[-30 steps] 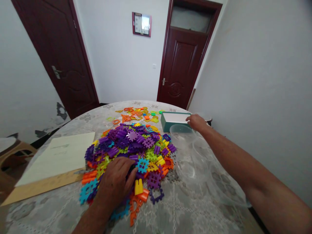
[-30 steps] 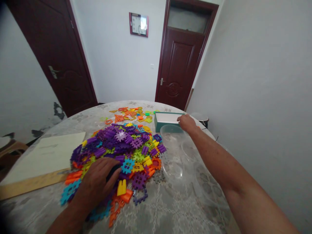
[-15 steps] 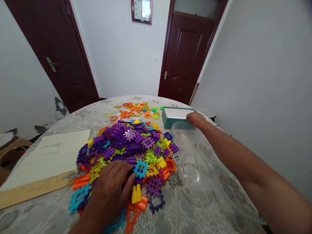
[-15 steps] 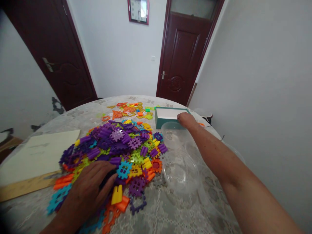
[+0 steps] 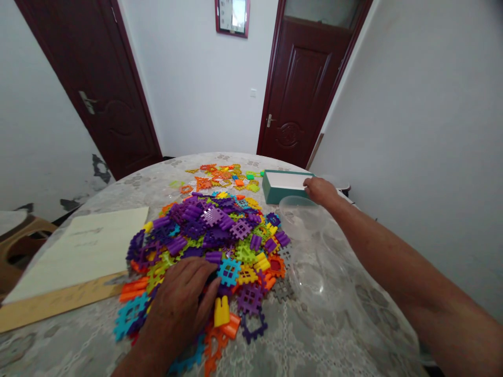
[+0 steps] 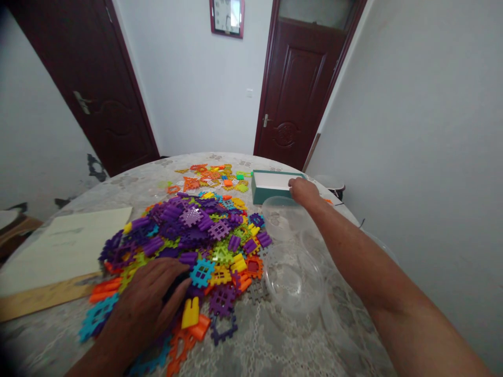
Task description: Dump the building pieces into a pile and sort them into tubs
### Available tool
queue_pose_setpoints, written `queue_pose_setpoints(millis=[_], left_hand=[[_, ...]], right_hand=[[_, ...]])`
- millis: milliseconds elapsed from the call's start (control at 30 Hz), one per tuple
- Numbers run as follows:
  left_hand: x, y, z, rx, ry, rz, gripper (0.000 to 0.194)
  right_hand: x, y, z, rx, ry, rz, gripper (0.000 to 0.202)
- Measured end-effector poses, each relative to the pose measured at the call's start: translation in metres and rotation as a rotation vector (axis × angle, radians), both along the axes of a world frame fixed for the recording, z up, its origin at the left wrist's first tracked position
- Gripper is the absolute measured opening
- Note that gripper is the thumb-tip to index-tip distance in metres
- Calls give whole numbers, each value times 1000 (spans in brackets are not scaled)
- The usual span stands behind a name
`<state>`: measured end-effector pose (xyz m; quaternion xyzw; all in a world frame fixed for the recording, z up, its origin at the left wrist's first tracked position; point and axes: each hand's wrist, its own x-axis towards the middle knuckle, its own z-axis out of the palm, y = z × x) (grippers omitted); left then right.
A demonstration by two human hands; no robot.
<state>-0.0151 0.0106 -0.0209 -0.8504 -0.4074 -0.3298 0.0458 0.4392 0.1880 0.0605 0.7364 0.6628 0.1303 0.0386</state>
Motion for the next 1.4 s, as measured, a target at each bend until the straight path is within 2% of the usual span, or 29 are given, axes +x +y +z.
queue_pose_setpoints(millis=[100,233,367,533,833,967,1100,1167,1267,1400], left_hand=[[1,0,1,-19,7,-16,16],[1,-1,0,-25,12,-16,16],[0,0,0,-15,10,-19,16],[1,0,2,-25,6,-13,15],[1,-1,2,-21,3,-12,16],[1,0,2,-18,11,-16,16],[-1,1,1,-15,18,-25,16],[-1,2,0,-5,20,-31,17],[-1,3,-1,10,18,-32,17],[0,4,-1,22,14,-30,18]], right_hand=[[-9,-17,0,-48,-14,-14,37],[-19,-27,-10,-80,-22,-75,37],[-18,-21,-15,-89,1,-124,36],[-11,-8,-15,-96,48,-175,36],[-8,-4,-16,9,100,-246,41],[15,-15,-3,13,99,-281,37],[57,-34,17,-28,74,-364,36],[77,-46,21,-57,66,-409,39],[98,-61,14,-100,74,-452,44],[111,-68,-4,-122,92,-478,40]])
